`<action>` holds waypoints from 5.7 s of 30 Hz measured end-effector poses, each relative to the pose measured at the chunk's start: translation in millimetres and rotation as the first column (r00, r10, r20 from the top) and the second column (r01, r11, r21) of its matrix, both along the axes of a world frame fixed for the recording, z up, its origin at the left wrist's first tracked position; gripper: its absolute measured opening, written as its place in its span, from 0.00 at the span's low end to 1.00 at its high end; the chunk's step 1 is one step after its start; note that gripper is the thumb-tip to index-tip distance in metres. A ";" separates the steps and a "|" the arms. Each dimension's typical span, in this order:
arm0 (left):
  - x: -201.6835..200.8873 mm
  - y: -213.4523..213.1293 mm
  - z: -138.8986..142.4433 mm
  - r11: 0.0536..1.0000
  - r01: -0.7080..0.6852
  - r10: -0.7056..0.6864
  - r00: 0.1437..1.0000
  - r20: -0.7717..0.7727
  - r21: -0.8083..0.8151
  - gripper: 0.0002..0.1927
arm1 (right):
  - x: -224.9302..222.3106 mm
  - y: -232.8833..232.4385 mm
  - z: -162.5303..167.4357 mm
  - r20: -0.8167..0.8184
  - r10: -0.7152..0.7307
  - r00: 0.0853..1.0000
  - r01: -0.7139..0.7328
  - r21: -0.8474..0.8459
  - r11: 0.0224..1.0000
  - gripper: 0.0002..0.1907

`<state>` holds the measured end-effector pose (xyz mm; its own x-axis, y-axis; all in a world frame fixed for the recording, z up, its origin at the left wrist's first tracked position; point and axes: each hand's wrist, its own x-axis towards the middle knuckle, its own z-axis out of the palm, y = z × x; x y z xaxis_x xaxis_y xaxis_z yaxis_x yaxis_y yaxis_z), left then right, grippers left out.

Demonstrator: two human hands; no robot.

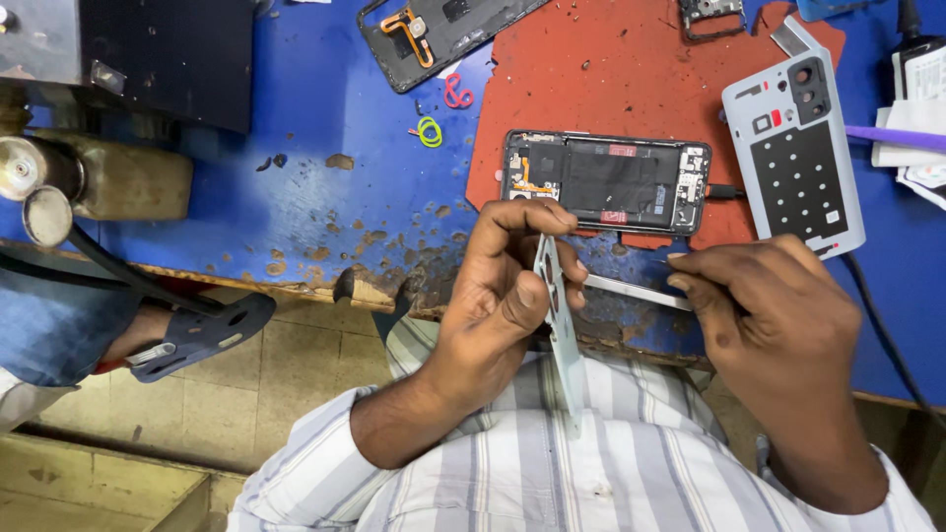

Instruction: The person removes a camera module cover from a light green smartphone using a metal prying tool and tweezers. They then scrape residue from the camera housing and reattach the cover, pressing it into place.

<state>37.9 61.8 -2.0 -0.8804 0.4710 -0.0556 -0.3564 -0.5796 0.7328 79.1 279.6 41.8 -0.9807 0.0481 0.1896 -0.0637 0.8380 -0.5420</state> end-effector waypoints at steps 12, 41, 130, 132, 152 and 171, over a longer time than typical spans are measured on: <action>-6.1 -12.8 14.2 0.999 0.020 -0.019 1.000 -0.014 0.036 0.27 | 0.7 15.3 -8.9 0.001 0.091 0.996 -0.091 0.021 0.996 0.08; -9.3 -15.2 7.6 0.999 0.031 -0.031 0.999 0.007 0.039 0.29 | -0.9 25.5 -7.4 -0.017 0.077 0.997 -0.076 0.040 0.996 0.08; -32.6 -40.5 17.0 0.885 -0.249 0.233 0.968 -0.090 -0.394 0.25 | -4.6 26.0 18.9 0.026 0.208 0.978 -0.210 0.174 0.962 0.12; -32.4 -40.2 17.5 0.875 -0.229 0.201 0.973 -0.109 -0.426 0.25 | 5.7 45.3 14.5 -0.051 0.062 0.997 -0.050 0.213 0.976 0.11; -31.0 -13.0 23.6 0.932 0.035 -0.058 0.997 -0.053 -0.362 0.28 | 62.1 201.7 -123.1 0.235 -0.362 0.902 0.349 0.098 0.932 0.20; -26.7 -2.0 36.4 0.921 0.034 -0.066 0.996 -0.068 -0.388 0.29 | 0.0 0.4 12.8 -0.086 -0.013 0.996 -0.009 -0.254 0.967 0.06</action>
